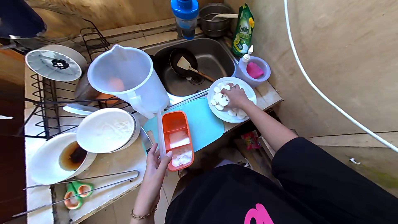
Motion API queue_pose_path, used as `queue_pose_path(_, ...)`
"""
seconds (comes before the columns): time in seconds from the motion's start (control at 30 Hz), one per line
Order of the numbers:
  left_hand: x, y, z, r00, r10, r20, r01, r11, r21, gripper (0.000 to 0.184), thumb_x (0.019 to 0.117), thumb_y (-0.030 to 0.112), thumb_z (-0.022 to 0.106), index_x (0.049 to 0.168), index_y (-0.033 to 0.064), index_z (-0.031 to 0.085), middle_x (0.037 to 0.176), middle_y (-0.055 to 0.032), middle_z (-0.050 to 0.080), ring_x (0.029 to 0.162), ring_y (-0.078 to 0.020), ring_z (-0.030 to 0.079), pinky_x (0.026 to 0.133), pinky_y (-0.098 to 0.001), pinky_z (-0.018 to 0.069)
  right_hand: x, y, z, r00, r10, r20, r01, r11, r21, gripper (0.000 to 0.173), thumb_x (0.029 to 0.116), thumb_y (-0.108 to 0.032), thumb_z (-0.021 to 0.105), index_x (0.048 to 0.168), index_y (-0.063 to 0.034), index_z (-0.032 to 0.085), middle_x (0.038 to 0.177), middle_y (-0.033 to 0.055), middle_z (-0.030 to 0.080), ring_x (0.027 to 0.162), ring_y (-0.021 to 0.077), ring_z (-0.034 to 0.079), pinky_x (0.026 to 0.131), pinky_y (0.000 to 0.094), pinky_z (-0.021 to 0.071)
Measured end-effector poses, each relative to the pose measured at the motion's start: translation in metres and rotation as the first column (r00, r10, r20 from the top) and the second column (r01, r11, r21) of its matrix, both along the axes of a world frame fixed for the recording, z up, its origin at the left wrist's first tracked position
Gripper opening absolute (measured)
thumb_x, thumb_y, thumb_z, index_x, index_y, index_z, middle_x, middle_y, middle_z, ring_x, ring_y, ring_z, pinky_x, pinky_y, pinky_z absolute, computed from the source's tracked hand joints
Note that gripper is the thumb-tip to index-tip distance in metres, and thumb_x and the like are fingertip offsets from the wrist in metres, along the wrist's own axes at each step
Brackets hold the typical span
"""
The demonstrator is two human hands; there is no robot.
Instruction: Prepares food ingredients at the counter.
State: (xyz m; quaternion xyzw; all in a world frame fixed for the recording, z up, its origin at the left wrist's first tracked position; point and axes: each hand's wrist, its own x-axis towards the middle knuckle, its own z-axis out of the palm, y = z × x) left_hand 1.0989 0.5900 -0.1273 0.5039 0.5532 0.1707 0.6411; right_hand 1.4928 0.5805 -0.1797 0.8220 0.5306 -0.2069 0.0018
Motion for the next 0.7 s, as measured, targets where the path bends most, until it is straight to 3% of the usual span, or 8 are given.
queue_pose_path(0.1, 0.000, 0.001, 0.000, 1.000, 0.008, 0.007, -0.008, 1.000, -0.012, 0.085, 0.0918, 0.039, 0.059, 0.162, 0.0125, 0.018, 0.154, -0.0158, 0.043, 0.129, -0.0246, 0.055, 0.093, -0.0428, 0.0543, 0.014, 0.002, 0.011, 0.991, 0.052, -0.121, -0.044, 0.997, 0.071, 0.045, 0.0852, -0.015, 0.081, 0.128, -0.0138, 0.068, 0.143, 0.0325, 0.049, 0.122, 0.0530, 0.055, 0.091, 0.0685, 0.0502)
queue_pose_path(0.2, -0.001, 0.001, -0.002, 1.000, 0.011, 0.006, -0.011, 1.000, -0.007, 0.086, 0.0911, 0.040, 0.059, 0.162, 0.0121, 0.018, 0.154, -0.0158, 0.043, 0.128, -0.0242, 0.056, 0.093, -0.0427, 0.0545, 0.030, -0.011, 0.026, 0.955, 0.113, -0.273, -0.059, 0.978, 0.201, 0.033, 0.0899, -0.015, 0.078, 0.121, -0.0078, 0.072, 0.133, 0.0309, 0.057, 0.119, 0.0474, 0.059, 0.099, 0.0649, 0.0487)
queue_pose_path(0.27, -0.001, 0.002, -0.002, 1.000, 0.007, 0.006, -0.007, 1.000, -0.007, 0.086, 0.0910, 0.040, 0.059, 0.162, 0.0120, 0.018, 0.153, -0.0158, 0.043, 0.127, -0.0233, 0.056, 0.092, -0.0411, 0.0545, 0.036, -0.026, 0.037, 0.958, 0.077, -0.278, -0.028, 0.984, 0.176, 0.053, 0.0848, -0.025, 0.086, 0.133, -0.0121, 0.068, 0.142, 0.0318, 0.052, 0.126, 0.0491, 0.055, 0.103, 0.0664, 0.0456)
queue_pose_path(0.37, -0.002, 0.002, -0.002, 1.000, 0.003, 0.003, -0.003, 1.000, -0.004, 0.087, 0.0907, 0.042, 0.059, 0.161, 0.0117, 0.018, 0.153, -0.0155, 0.043, 0.128, -0.0230, 0.056, 0.093, -0.0405, 0.0542, 0.022, -0.052, 0.039, 0.981, -0.097, -0.167, 0.094, 0.995, -0.025, 0.100, 0.0697, -0.028, 0.097, 0.155, -0.0266, 0.046, 0.155, 0.0358, 0.035, 0.128, 0.0605, 0.047, 0.098, 0.0764, 0.0423)
queue_pose_path(0.43, -0.001, 0.002, -0.003, 1.000, 0.005, 0.000, -0.005, 1.000, -0.005, 0.087, 0.0905, 0.042, 0.059, 0.161, 0.0121, 0.018, 0.153, -0.0153, 0.044, 0.128, -0.0232, 0.056, 0.093, -0.0410, 0.0543, 0.007, -0.060, 0.027, 0.982, -0.167, -0.085, 0.157, 0.981, -0.117, 0.111, 0.0714, -0.031, 0.095, 0.162, -0.0338, 0.030, 0.156, 0.0344, 0.035, 0.133, 0.0596, 0.042, 0.097, 0.0740, 0.0433)
queue_pose_path(0.57, -0.001, 0.002, -0.001, 1.000, 0.002, 0.003, -0.001, 1.000, -0.014, 0.086, 0.0915, 0.039, 0.059, 0.162, 0.0120, 0.017, 0.154, -0.0164, 0.042, 0.130, -0.0257, 0.054, 0.094, -0.0439, 0.0538, 0.004, -0.054, 0.000, 0.976, -0.215, -0.020, 0.216, 0.976, 0.025, 0.094, 0.0781, -0.016, 0.086, 0.158, -0.0268, 0.038, 0.147, 0.0363, 0.043, 0.131, 0.0586, 0.046, 0.092, 0.0683, 0.0502)
queue_pose_path(0.7, 0.001, 0.002, 0.000, 1.000, 0.010, 0.008, -0.010, 1.000, -0.006, 0.086, 0.0910, 0.039, 0.059, 0.161, 0.0108, 0.018, 0.153, -0.0165, 0.043, 0.128, -0.0243, 0.055, 0.094, -0.0424, 0.0538, 0.034, -0.050, 0.003, 0.971, -0.131, -0.198, 0.179, 0.952, 0.249, 0.055, 0.0838, 0.000, 0.077, 0.136, -0.0068, 0.062, 0.123, 0.0343, 0.061, 0.114, 0.0535, 0.060, 0.096, 0.0688, 0.0487)
